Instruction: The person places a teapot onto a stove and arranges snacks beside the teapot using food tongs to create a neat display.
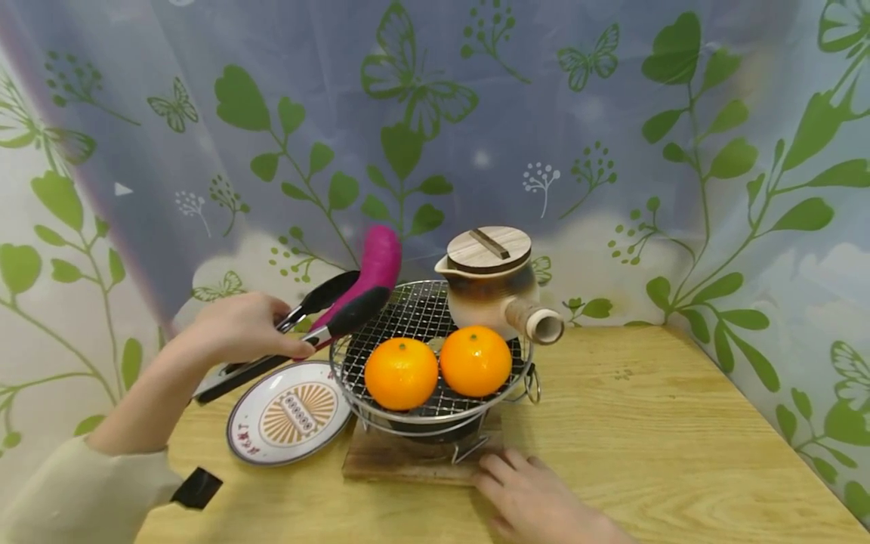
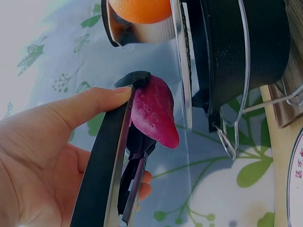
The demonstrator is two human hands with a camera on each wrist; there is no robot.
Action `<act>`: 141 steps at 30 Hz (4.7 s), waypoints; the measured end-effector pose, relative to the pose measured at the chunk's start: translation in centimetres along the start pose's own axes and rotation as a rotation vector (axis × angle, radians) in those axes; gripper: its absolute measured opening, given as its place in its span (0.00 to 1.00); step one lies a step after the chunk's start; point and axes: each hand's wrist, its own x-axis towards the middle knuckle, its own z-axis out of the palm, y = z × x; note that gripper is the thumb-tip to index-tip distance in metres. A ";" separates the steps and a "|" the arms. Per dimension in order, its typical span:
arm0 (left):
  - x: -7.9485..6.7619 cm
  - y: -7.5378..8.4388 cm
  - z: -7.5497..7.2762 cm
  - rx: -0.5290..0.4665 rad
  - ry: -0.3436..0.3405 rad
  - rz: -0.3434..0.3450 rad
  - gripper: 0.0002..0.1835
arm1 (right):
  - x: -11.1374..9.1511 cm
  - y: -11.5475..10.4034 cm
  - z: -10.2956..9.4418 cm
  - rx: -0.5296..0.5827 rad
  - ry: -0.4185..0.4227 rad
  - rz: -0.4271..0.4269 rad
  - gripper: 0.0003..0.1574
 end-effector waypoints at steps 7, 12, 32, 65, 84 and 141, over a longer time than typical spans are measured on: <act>0.7 0.9 0.4 0.010 0.013 0.033 0.25 | 0.0 0.0 -0.1 0.008 -0.014 0.003 0.31; 1.1 1.4 0.7 -0.003 -0.008 0.045 0.25 | -0.1 0.0 -0.1 -0.001 -0.024 0.007 0.31; 1.9 2.3 0.7 -0.018 -0.087 0.082 0.24 | -0.1 0.2 -0.1 -0.013 -0.041 -0.019 0.34; 2.6 1.9 1.0 -0.005 -0.118 0.118 0.23 | -0.2 0.2 0.0 -0.024 -0.028 -0.024 0.36; 2.5 2.1 1.2 -0.070 -0.161 0.073 0.27 | -0.2 0.1 -0.3 -0.003 -0.060 -0.010 0.34; 1.2 0.2 1.1 -0.105 -0.168 0.129 0.40 | -0.1 0.0 -0.6 0.039 -0.170 0.035 0.31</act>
